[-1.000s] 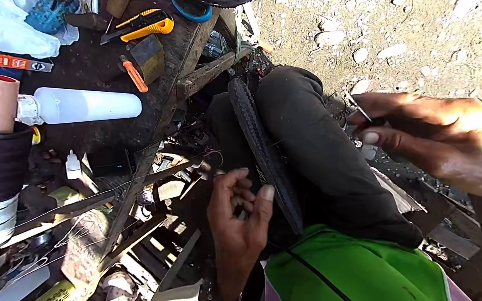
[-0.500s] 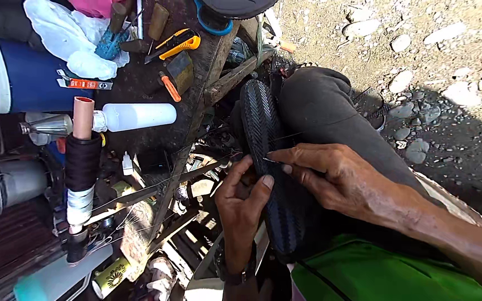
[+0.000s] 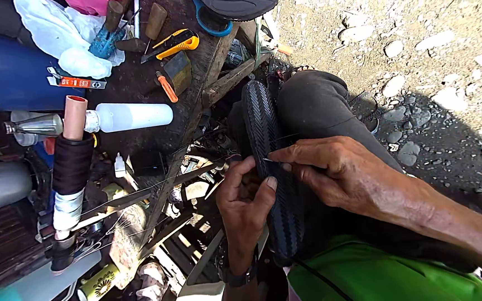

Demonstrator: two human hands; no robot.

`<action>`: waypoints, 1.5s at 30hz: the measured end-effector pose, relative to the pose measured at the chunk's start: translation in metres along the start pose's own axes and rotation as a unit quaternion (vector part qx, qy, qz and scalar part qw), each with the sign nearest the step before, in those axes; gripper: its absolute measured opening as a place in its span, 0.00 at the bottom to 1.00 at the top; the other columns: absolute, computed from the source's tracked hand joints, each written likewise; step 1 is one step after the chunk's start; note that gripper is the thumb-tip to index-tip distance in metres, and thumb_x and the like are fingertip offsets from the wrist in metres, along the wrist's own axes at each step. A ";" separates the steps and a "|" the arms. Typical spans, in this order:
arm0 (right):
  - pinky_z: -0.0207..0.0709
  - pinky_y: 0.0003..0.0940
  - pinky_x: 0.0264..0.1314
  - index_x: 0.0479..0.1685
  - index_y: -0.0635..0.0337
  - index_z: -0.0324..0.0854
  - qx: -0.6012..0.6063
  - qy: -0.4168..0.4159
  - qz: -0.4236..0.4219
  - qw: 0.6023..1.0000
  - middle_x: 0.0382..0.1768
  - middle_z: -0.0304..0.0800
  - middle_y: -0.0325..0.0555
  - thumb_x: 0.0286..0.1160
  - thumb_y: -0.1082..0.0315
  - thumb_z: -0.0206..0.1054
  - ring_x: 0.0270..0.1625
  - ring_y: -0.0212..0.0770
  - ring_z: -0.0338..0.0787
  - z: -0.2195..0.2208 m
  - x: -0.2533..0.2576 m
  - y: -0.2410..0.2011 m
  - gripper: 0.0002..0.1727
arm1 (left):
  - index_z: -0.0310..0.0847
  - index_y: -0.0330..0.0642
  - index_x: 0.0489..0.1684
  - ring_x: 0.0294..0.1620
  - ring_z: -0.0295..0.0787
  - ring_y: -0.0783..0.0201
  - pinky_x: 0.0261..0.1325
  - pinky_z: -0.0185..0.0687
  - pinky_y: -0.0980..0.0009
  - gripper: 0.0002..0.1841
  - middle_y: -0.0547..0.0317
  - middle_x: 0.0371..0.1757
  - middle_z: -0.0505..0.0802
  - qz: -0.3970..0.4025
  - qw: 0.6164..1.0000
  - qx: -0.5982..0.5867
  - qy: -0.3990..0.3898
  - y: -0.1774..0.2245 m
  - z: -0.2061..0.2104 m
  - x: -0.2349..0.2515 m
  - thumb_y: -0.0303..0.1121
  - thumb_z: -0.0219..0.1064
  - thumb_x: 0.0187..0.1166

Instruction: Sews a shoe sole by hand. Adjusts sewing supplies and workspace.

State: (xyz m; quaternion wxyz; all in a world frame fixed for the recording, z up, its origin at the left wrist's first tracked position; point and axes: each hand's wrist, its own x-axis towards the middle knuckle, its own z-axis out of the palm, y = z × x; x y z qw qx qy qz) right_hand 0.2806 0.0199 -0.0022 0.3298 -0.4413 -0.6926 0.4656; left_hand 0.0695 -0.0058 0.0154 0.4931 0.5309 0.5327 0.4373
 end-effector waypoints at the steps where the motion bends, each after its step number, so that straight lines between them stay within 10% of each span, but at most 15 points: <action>1: 0.77 0.27 0.32 0.59 0.41 0.93 -0.027 -0.005 -0.001 1.000 0.36 0.91 0.27 0.84 0.60 0.55 0.34 0.23 0.86 -0.005 0.002 -0.003 0.19 | 0.83 0.24 0.55 0.36 0.89 0.66 0.38 0.89 0.74 0.17 0.50 0.44 0.89 0.009 1.000 0.016 0.004 -0.001 0.003 0.000 0.24 0.73 0.69; 11: 0.76 0.32 0.27 0.43 0.38 0.94 -0.172 -0.099 -0.032 0.980 0.28 0.89 0.24 0.77 0.57 0.59 0.31 0.25 0.86 -0.042 0.042 -0.025 0.15 | 0.85 0.30 0.41 0.28 0.84 0.71 0.28 0.83 0.77 0.14 0.59 0.32 0.86 0.062 0.992 0.103 0.043 0.002 0.020 0.015 0.30 0.73 0.62; 17: 0.76 0.35 0.24 0.55 0.36 0.93 -0.185 -0.099 -0.061 0.976 0.33 0.90 0.27 0.82 0.58 0.55 0.29 0.29 0.87 -0.041 0.033 -0.013 0.18 | 0.91 0.34 0.51 0.39 0.92 0.66 0.43 0.90 0.70 0.12 0.56 0.42 0.95 -0.060 0.995 -0.037 -0.064 0.009 -0.023 0.028 0.33 0.65 0.84; 26: 0.78 0.32 0.33 0.54 0.42 0.94 -0.132 -0.017 -0.064 0.989 0.34 0.93 0.30 0.86 0.55 0.59 0.35 0.28 0.89 -0.019 0.021 0.002 0.16 | 0.89 0.37 0.38 0.32 0.93 0.62 0.42 0.92 0.69 0.03 0.51 0.32 0.94 -0.247 0.961 -0.020 -0.121 0.034 -0.030 0.059 0.24 0.72 0.71; 45: 0.81 0.28 0.37 0.50 0.52 0.93 -0.055 0.046 -0.088 0.994 0.37 0.95 0.36 0.86 0.59 0.63 0.38 0.28 0.90 0.007 0.024 0.018 0.13 | 0.88 0.35 0.33 0.29 0.92 0.65 0.38 0.91 0.72 0.04 0.53 0.28 0.93 -0.276 0.950 -0.040 -0.140 0.028 -0.037 0.075 0.18 0.70 0.71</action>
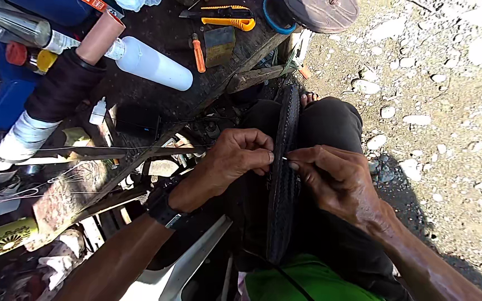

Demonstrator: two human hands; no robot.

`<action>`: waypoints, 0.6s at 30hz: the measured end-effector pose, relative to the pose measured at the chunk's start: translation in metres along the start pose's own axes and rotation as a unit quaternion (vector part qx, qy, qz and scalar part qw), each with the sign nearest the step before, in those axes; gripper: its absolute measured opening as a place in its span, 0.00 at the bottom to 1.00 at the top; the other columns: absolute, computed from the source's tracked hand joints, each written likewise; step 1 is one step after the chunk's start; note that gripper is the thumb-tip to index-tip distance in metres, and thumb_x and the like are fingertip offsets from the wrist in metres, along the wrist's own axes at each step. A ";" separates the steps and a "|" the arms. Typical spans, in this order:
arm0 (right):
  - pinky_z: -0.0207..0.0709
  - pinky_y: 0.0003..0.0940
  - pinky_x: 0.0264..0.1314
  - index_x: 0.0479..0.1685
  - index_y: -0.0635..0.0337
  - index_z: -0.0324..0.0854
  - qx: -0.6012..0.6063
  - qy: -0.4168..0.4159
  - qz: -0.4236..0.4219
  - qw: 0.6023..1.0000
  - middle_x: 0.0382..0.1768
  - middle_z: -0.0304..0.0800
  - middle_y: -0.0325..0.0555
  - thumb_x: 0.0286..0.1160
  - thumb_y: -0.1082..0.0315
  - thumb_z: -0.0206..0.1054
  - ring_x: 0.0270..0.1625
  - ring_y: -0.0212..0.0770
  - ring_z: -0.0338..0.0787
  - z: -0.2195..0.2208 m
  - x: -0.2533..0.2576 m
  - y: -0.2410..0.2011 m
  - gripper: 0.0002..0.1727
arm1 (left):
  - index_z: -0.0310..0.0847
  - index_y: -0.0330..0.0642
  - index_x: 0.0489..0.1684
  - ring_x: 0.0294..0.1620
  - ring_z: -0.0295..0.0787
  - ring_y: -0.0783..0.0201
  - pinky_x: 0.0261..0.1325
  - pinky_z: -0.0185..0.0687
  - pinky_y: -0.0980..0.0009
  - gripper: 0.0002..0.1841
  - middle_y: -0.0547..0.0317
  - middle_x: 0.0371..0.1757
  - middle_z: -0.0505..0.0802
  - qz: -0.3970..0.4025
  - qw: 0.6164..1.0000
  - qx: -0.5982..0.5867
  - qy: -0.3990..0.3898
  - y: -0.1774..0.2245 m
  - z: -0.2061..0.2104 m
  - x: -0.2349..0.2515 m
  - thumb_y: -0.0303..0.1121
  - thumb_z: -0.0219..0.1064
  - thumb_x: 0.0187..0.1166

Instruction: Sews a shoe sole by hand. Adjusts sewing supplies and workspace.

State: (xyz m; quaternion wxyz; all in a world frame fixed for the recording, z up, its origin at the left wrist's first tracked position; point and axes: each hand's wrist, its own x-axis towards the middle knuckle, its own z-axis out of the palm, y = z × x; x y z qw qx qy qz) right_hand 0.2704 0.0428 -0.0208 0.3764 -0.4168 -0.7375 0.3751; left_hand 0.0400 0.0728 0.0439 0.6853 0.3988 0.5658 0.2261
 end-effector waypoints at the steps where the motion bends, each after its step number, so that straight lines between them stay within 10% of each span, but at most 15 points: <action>1: 0.81 0.27 0.38 0.49 0.53 0.93 0.003 0.003 0.000 1.000 0.37 0.96 0.37 0.86 0.60 0.63 0.38 0.28 0.90 0.001 0.001 0.000 0.13 | 0.88 0.35 0.33 0.30 0.92 0.64 0.39 0.91 0.72 0.04 0.52 0.29 0.93 0.002 1.000 -0.021 -0.007 -0.003 -0.002 0.001 0.17 0.70 0.71; 11: 0.80 0.30 0.36 0.50 0.51 0.90 -0.058 -0.058 -0.011 0.997 0.36 0.94 0.35 0.90 0.56 0.59 0.37 0.30 0.90 -0.023 0.008 -0.007 0.15 | 0.91 0.39 0.48 0.37 0.92 0.65 0.44 0.91 0.70 0.07 0.55 0.42 0.94 0.136 0.988 -0.061 0.050 -0.030 0.004 -0.010 0.26 0.73 0.75; 14: 0.80 0.30 0.37 0.51 0.50 0.90 -0.086 -0.052 -0.034 0.994 0.37 0.94 0.36 0.90 0.55 0.59 0.38 0.32 0.90 -0.026 0.004 -0.007 0.15 | 0.74 0.51 0.79 0.41 0.88 0.67 0.43 0.88 0.71 0.26 0.58 0.69 0.86 0.237 0.970 0.029 0.035 -0.045 0.004 -0.007 0.34 0.69 0.80; 16: 0.80 0.30 0.37 0.49 0.51 0.91 -0.084 -0.035 -0.043 0.995 0.36 0.94 0.36 0.89 0.55 0.61 0.38 0.31 0.90 -0.023 0.004 -0.004 0.15 | 0.70 0.44 0.83 0.43 0.88 0.67 0.45 0.87 0.71 0.28 0.56 0.64 0.88 0.253 0.965 0.065 -0.003 -0.050 0.012 -0.004 0.34 0.66 0.83; 18: 0.81 0.30 0.37 0.48 0.51 0.92 -0.085 -0.027 -0.046 0.995 0.36 0.95 0.36 0.88 0.55 0.62 0.38 0.31 0.90 -0.022 0.002 -0.003 0.14 | 0.82 0.36 0.66 0.43 0.88 0.68 0.48 0.87 0.71 0.17 0.58 0.49 0.91 0.261 0.963 0.071 0.004 -0.053 0.015 -0.003 0.31 0.68 0.83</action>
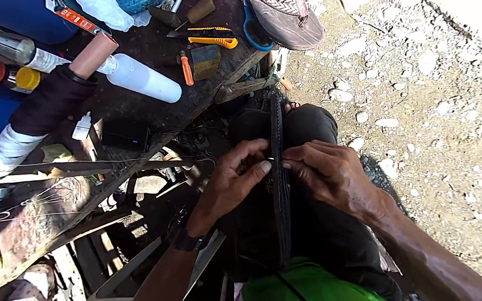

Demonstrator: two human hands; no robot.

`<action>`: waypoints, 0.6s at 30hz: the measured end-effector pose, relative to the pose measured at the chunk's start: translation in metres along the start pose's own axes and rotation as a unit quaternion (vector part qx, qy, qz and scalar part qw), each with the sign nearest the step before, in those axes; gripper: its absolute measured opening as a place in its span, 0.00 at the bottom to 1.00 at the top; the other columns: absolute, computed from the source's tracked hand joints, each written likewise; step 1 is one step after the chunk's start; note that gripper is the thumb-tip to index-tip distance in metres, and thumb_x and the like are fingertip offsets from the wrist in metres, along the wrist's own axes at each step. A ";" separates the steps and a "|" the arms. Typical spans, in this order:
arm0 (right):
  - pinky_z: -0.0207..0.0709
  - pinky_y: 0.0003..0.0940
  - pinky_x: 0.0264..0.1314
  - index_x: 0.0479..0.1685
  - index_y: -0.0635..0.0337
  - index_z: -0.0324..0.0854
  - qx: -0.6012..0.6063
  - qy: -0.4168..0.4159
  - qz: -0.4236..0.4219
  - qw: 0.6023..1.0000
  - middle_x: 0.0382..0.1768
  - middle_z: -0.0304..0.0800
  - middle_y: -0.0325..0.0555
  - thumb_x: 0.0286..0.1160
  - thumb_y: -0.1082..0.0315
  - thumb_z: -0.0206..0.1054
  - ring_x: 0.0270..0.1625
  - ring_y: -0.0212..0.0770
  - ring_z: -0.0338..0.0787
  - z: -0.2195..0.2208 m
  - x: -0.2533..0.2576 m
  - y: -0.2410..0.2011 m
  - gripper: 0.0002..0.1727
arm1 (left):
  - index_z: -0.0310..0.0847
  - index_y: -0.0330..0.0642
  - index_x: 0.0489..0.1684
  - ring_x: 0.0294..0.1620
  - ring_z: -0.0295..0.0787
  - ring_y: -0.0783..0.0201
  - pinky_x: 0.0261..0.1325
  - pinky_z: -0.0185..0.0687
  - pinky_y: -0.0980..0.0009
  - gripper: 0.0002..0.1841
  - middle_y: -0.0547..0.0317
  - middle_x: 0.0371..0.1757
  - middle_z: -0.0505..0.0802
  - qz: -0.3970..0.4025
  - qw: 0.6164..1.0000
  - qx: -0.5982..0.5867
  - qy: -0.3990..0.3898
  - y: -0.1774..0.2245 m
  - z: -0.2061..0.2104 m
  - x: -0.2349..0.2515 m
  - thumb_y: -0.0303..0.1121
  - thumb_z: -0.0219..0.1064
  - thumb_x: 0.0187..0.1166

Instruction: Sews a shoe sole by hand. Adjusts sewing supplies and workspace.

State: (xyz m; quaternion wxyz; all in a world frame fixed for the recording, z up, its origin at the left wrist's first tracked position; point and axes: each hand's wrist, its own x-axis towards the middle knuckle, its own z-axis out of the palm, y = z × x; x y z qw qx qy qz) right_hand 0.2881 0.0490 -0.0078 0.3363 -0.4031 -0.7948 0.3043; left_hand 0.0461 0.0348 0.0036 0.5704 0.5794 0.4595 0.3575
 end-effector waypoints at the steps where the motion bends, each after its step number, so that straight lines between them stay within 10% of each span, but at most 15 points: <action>1: 0.81 0.30 0.38 0.49 0.51 0.92 0.000 0.001 -0.001 1.000 0.36 0.95 0.37 0.88 0.55 0.62 0.38 0.31 0.90 0.001 0.000 0.000 0.14 | 0.87 0.36 0.56 0.42 0.89 0.70 0.48 0.88 0.73 0.11 0.60 0.45 0.91 0.005 1.000 0.014 0.012 0.000 -0.002 -0.002 0.30 0.69 0.82; 5: 0.80 0.30 0.37 0.49 0.51 0.92 -0.011 0.002 -0.011 1.000 0.36 0.94 0.37 0.89 0.55 0.62 0.37 0.32 0.90 0.004 -0.001 0.000 0.15 | 0.94 0.40 0.44 0.41 0.89 0.70 0.43 0.89 0.76 0.06 0.60 0.45 0.92 0.071 0.989 0.095 0.088 0.013 -0.011 -0.014 0.30 0.75 0.77; 10: 0.82 0.31 0.40 0.49 0.51 0.92 -0.011 0.002 -0.005 1.000 0.38 0.95 0.38 0.89 0.55 0.62 0.40 0.33 0.91 0.001 -0.002 -0.001 0.15 | 0.89 0.50 0.37 0.70 0.81 0.64 0.70 0.81 0.69 0.04 0.59 0.67 0.85 0.166 0.985 0.049 -0.014 0.033 -0.007 -0.047 0.34 0.77 0.72; 13: 0.82 0.31 0.40 0.50 0.51 0.92 -0.012 0.005 0.000 1.000 0.38 0.95 0.37 0.89 0.55 0.62 0.40 0.32 0.91 0.002 -0.003 -0.002 0.15 | 0.85 0.46 0.42 0.61 0.85 0.64 0.64 0.84 0.68 0.06 0.58 0.58 0.86 0.140 0.966 -0.178 -0.128 0.025 0.006 -0.065 0.30 0.75 0.74; 18: 0.80 0.30 0.37 0.48 0.50 0.93 -0.017 0.013 0.010 1.000 0.37 0.95 0.36 0.89 0.54 0.62 0.38 0.31 0.90 0.004 -0.002 -0.005 0.15 | 0.90 0.42 0.46 0.49 0.87 0.69 0.54 0.84 0.74 0.05 0.59 0.47 0.90 0.016 0.933 -0.346 -0.100 0.006 0.025 -0.084 0.28 0.74 0.77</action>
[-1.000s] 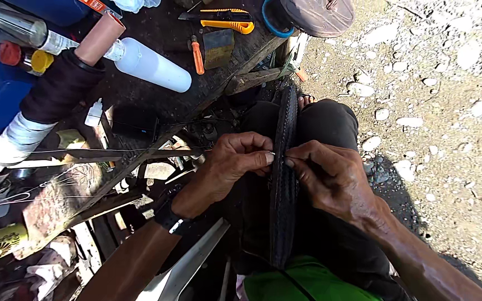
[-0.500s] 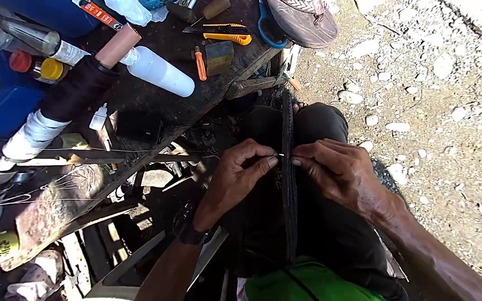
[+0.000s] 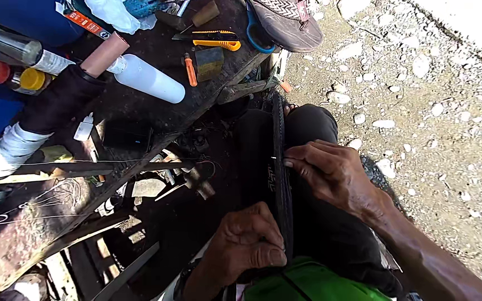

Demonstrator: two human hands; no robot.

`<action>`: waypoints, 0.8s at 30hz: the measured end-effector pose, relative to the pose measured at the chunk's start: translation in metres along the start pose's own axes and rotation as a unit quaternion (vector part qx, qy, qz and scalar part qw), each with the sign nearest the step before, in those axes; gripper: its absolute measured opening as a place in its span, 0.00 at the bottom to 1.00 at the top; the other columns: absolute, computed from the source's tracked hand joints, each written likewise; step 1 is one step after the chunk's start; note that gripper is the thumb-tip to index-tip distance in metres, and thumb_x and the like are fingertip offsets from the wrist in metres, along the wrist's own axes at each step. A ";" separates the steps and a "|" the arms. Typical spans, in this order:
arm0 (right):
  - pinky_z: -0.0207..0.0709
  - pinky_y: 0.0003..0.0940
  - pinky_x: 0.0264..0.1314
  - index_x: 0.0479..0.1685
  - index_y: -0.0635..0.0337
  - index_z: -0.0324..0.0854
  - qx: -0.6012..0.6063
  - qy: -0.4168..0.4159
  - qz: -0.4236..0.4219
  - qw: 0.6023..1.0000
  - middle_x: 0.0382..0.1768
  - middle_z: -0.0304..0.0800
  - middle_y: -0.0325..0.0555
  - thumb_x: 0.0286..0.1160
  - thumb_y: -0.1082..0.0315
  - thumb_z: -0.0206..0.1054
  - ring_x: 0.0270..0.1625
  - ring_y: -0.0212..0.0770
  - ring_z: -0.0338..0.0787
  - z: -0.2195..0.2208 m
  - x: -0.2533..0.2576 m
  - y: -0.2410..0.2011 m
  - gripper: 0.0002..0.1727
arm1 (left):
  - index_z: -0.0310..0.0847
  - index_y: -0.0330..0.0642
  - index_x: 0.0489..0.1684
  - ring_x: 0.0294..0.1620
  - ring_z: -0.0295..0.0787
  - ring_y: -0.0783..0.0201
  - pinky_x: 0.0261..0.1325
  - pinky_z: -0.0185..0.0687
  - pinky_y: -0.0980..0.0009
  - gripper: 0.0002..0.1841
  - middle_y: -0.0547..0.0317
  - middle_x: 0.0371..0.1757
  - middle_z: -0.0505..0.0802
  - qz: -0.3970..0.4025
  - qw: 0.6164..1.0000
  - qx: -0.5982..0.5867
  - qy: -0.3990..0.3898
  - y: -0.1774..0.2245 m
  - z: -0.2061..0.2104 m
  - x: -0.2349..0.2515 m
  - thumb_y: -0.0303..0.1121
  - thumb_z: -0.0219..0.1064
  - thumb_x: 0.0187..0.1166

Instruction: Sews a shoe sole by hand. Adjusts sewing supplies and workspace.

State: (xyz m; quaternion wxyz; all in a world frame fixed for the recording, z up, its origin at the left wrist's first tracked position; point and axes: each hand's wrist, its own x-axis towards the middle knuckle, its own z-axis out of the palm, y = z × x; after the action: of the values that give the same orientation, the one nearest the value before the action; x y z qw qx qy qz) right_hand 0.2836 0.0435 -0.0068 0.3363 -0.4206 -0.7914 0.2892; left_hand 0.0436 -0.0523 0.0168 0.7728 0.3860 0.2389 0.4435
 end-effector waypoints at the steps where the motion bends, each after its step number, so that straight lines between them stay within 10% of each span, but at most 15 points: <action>1: 0.80 0.30 0.37 0.48 0.50 0.93 -0.005 0.001 -0.002 1.000 0.36 0.95 0.36 0.89 0.54 0.62 0.37 0.32 0.90 0.000 0.000 -0.001 0.15 | 0.91 0.43 0.45 0.48 0.88 0.70 0.53 0.86 0.74 0.04 0.60 0.47 0.90 -0.022 0.999 -0.018 0.024 0.001 -0.001 0.003 0.27 0.73 0.78; 8: 0.79 0.34 0.36 0.50 0.51 0.92 -0.042 0.003 -0.013 0.999 0.34 0.93 0.41 0.89 0.54 0.59 0.37 0.36 0.89 -0.005 -0.006 0.001 0.16 | 0.89 0.30 0.50 0.47 0.89 0.65 0.54 0.89 0.69 0.09 0.53 0.48 0.91 0.049 0.935 0.275 0.216 0.012 -0.012 0.067 0.25 0.67 0.82; 16: 0.83 0.38 0.46 0.48 0.68 0.89 -0.021 -0.063 0.006 0.998 0.35 0.93 0.62 0.88 0.60 0.63 0.39 0.48 0.91 -0.011 0.003 -0.003 0.18 | 0.88 0.26 0.56 0.38 0.87 0.64 0.46 0.85 0.70 0.13 0.46 0.39 0.90 0.065 0.896 0.416 0.146 0.028 -0.006 0.067 0.20 0.67 0.78; 24: 0.83 0.47 0.43 0.48 0.67 0.84 -0.156 -0.143 0.008 0.977 0.38 0.91 0.62 0.90 0.63 0.60 0.42 0.58 0.92 -0.013 0.015 -0.025 0.14 | 0.91 0.27 0.48 0.39 0.84 0.61 0.44 0.82 0.68 0.10 0.46 0.38 0.87 0.065 0.930 0.350 0.091 0.022 -0.026 0.063 0.21 0.63 0.79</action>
State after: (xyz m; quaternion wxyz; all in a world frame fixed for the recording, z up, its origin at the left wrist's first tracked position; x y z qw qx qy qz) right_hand 0.2759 0.0473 0.0240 0.1475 -0.4286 -0.8633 0.2218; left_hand 0.0448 0.0198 0.0176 0.5330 0.6046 0.4230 0.4142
